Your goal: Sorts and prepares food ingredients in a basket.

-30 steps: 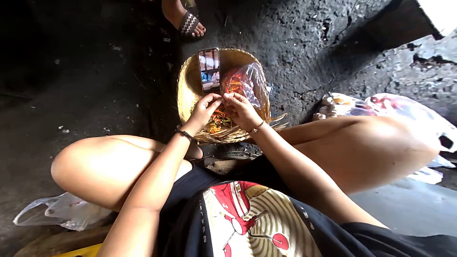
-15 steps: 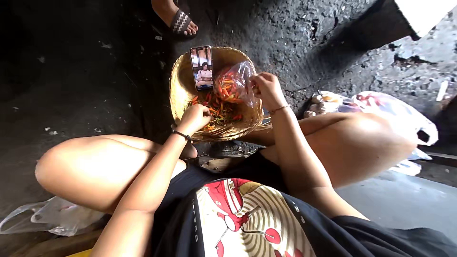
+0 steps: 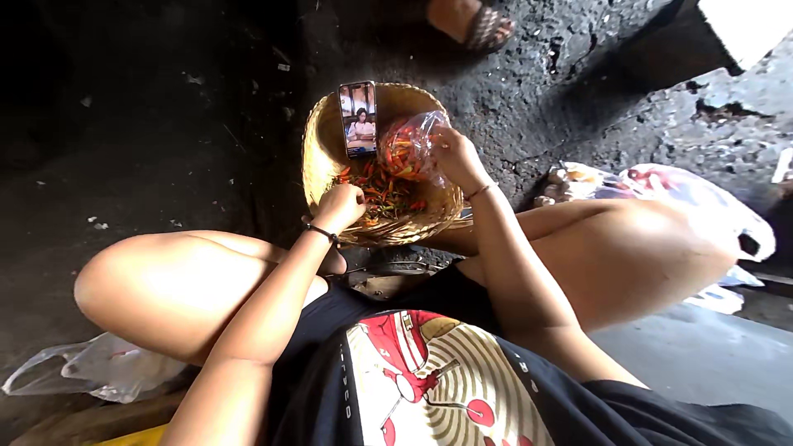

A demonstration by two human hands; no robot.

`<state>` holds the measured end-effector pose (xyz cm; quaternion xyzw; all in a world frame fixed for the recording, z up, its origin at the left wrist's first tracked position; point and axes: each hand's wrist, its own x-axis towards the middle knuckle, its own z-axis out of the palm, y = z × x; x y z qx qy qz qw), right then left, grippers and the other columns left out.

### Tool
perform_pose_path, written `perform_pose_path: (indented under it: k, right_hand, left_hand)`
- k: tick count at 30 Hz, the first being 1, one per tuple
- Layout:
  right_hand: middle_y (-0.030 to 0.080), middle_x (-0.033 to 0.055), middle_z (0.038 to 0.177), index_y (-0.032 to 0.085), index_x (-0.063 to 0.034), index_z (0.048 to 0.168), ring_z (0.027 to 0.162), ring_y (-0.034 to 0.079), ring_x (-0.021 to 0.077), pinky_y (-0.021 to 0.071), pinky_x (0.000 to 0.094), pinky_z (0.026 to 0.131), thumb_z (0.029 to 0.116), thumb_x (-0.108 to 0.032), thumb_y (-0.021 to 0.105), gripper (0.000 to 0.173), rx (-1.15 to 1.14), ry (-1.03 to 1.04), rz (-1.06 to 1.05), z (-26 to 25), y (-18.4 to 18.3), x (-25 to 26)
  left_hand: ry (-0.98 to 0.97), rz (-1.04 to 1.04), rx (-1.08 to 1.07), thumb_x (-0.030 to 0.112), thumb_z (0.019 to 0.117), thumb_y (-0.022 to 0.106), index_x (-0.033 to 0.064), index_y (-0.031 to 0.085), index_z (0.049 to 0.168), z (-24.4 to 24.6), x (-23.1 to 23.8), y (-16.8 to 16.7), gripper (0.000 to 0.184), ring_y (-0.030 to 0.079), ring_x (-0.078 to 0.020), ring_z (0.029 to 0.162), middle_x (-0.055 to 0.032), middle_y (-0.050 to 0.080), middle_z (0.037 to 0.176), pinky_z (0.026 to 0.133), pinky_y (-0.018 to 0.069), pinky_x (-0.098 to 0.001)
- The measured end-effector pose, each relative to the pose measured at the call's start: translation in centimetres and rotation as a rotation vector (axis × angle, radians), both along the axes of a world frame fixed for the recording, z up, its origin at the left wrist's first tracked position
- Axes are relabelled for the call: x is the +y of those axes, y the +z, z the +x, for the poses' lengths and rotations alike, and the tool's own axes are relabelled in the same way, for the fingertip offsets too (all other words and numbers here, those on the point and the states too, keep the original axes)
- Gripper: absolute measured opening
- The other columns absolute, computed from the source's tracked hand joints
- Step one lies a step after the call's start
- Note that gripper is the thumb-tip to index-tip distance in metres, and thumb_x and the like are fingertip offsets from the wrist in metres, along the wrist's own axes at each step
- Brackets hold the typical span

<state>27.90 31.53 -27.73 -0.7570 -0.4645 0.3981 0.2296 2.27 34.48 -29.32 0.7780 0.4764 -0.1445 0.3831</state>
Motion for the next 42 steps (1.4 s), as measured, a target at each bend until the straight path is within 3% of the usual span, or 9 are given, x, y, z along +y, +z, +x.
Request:
perform_pose_path:
  k: [3,6,10,16,20,23,29,36,42]
  right_hand:
    - [0.065,0.0223,0.131,0.060,0.0015,0.137,0.119,0.065,0.0338,0.0488,0.0509,0.105,0.1084,-0.014,0.045,0.036,-0.103,0.005,0.040,-0.3,1.0,-0.3]
    - [0.071,0.0179,0.108,0.069,0.0025,0.114,0.097,0.071,0.0265,0.0569,0.0452,0.091,0.1038,-0.015,0.053,0.025,-0.180,-0.022,0.220,-0.9,2.0,-0.7]
    - [0.072,0.0160,0.095,0.072,0.0003,0.102,0.089,0.071,0.0286,0.0579,0.0518,0.084,0.0968,-0.014,0.061,0.019,-0.163,0.301,0.104,-3.5,2.4,-1.8]
    - [0.062,0.0307,0.126,0.066,0.0096,0.112,0.118,0.062,0.0469,0.0523,0.0653,0.091,0.0922,-0.005,0.065,0.025,-0.400,0.445,-0.588,-7.0,-0.9,-2.9]
    - [0.046,0.0319,0.148,0.054,0.0090,0.135,0.125,0.058,0.0484,0.0513,0.0643,0.094,0.0942,-0.006,0.061,0.044,-0.431,0.352,-0.599,-7.3,-1.9,-2.4]
    - [0.037,0.0330,0.155,0.045,-0.0046,0.152,0.127,0.054,0.0527,0.0505,0.0673,0.092,0.0955,-0.004,0.057,0.058,-0.460,0.392,-0.531,-7.3,-3.3,-2.9]
    - [0.028,0.0319,0.161,0.030,-0.0011,0.159,0.128,0.055,0.0496,0.0499,0.0630,0.098,0.0968,-0.011,0.059,0.069,-0.419,0.400,-0.534,-7.4,-3.9,-2.9]
    - [0.048,0.0303,0.146,0.055,-0.0051,0.143,0.126,0.055,0.0496,0.0471,0.0690,0.099,0.0914,-0.011,0.070,0.054,-0.202,0.505,-0.396,-6.2,-6.8,-2.8]
    - [0.057,0.0258,0.139,0.060,-0.0036,0.138,0.128,0.056,0.0428,0.0448,0.0620,0.106,0.0978,-0.014,0.065,0.042,-0.152,0.640,-0.357,-6.2,-5.0,-2.4]
  left_hand:
    - [-0.015,-0.001,0.030,0.024,0.0995,0.066,0.0056,0.075,0.111,-0.1,0.2,-0.1,0.023,0.067,-0.0380,0.112,-0.0188,0.072,0.114,0.095,0.0502,-0.0632]
    - [-0.016,-0.012,0.055,0.022,0.0982,0.066,0.0075,0.075,0.113,-0.2,0.1,-0.4,0.022,0.067,-0.0404,0.112,-0.0188,0.072,0.114,0.093,0.0504,-0.0667]
    - [-0.029,0.013,0.057,0.017,0.0970,0.067,0.0065,0.076,0.106,0.0,-0.1,-0.3,0.016,0.068,-0.0421,0.107,-0.0202,0.072,0.110,0.088,0.0506,-0.0678]
    - [-0.008,-0.021,0.093,0.022,0.0983,0.065,0.0066,0.075,0.109,-0.1,-0.4,0.0,0.022,0.068,-0.0381,0.108,-0.0180,0.072,0.110,0.092,0.0508,-0.0637]
    - [-0.016,-0.026,0.096,0.023,0.0992,0.064,0.0063,0.075,0.111,0.2,-0.3,0.1,0.023,0.068,-0.0376,0.108,-0.0182,0.072,0.110,0.092,0.0508,-0.0628]
    - [-0.028,-0.037,0.108,0.025,0.1002,0.063,0.0068,0.074,0.112,0.1,-0.4,0.1,0.024,0.068,-0.0373,0.108,-0.0175,0.073,0.110,0.091,0.0507,-0.0628]
    - [-0.049,-0.045,0.121,0.026,0.1004,0.063,0.0063,0.074,0.112,0.3,-0.6,0.1,0.026,0.067,-0.0379,0.111,-0.0183,0.072,0.112,0.092,0.0502,-0.0630]
    - [-0.046,-0.051,0.139,0.029,0.1013,0.063,0.0075,0.074,0.115,0.4,-0.5,0.1,0.028,0.067,-0.0380,0.111,-0.0177,0.073,0.111,0.094,0.0492,-0.0634]
    - [-0.043,-0.047,0.135,0.029,0.1012,0.063,0.0060,0.073,0.114,0.3,-0.4,0.3,0.028,0.068,-0.0382,0.110,-0.0187,0.072,0.111,0.093,0.0494,-0.0633]
